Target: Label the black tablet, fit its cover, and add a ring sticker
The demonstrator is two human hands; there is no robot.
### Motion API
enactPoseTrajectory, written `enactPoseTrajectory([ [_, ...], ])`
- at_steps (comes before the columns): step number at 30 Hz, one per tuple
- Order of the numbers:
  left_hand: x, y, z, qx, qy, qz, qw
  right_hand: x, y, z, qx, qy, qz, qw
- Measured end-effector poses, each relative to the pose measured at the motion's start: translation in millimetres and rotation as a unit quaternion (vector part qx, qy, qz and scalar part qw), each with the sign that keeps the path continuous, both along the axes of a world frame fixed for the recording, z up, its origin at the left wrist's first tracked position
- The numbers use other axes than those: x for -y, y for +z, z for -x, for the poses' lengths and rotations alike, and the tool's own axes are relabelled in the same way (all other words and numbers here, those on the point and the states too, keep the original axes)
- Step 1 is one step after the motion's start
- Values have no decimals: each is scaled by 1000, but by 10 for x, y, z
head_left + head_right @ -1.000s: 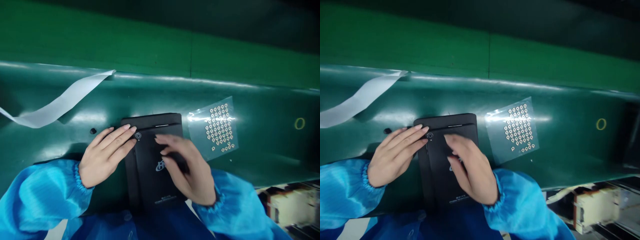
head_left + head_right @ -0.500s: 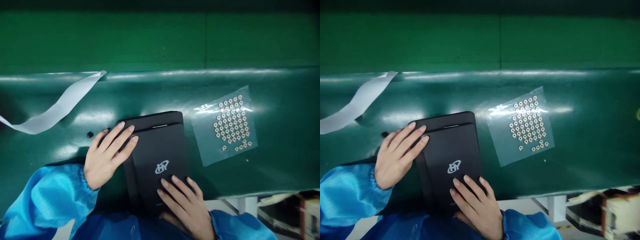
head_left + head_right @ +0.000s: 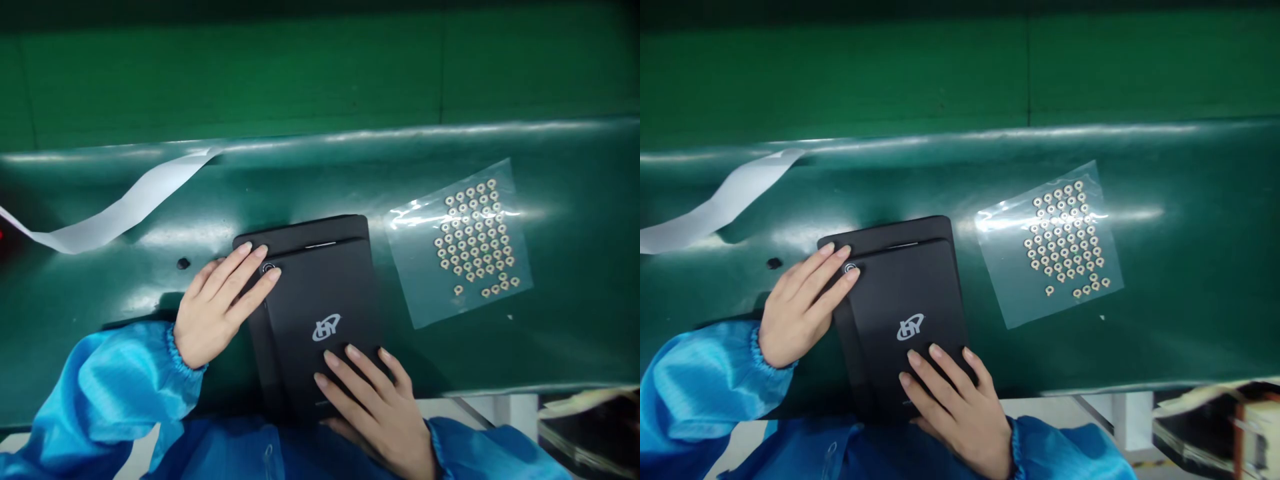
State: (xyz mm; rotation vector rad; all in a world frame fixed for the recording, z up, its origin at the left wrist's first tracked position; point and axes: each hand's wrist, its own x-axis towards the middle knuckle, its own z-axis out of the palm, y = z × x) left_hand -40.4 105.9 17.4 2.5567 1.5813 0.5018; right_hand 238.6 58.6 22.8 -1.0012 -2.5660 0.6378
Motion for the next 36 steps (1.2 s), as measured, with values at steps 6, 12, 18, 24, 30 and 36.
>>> enactPoseTrajectory([
  [6,25,-2,-55,2,67,6,998,25,-3,-9,6,2,2,1000],
  [12,68,-72,-30,2,137,6,990,11,-8,-10,-1,-5,0,1000],
  [18,68,-93,-44,7,133,-3,991,39,-28,4,-3,-7,2,1000],
  [24,111,-23,1,152,87,-53,983,-175,-22,17,30,39,-39,998],
  [30,418,-49,-309,253,-123,-76,956,-1534,-166,607,50,5,-137,989],
  [36,362,-57,-436,116,-356,-24,927,-2409,-64,1343,24,-187,-110,976],
])
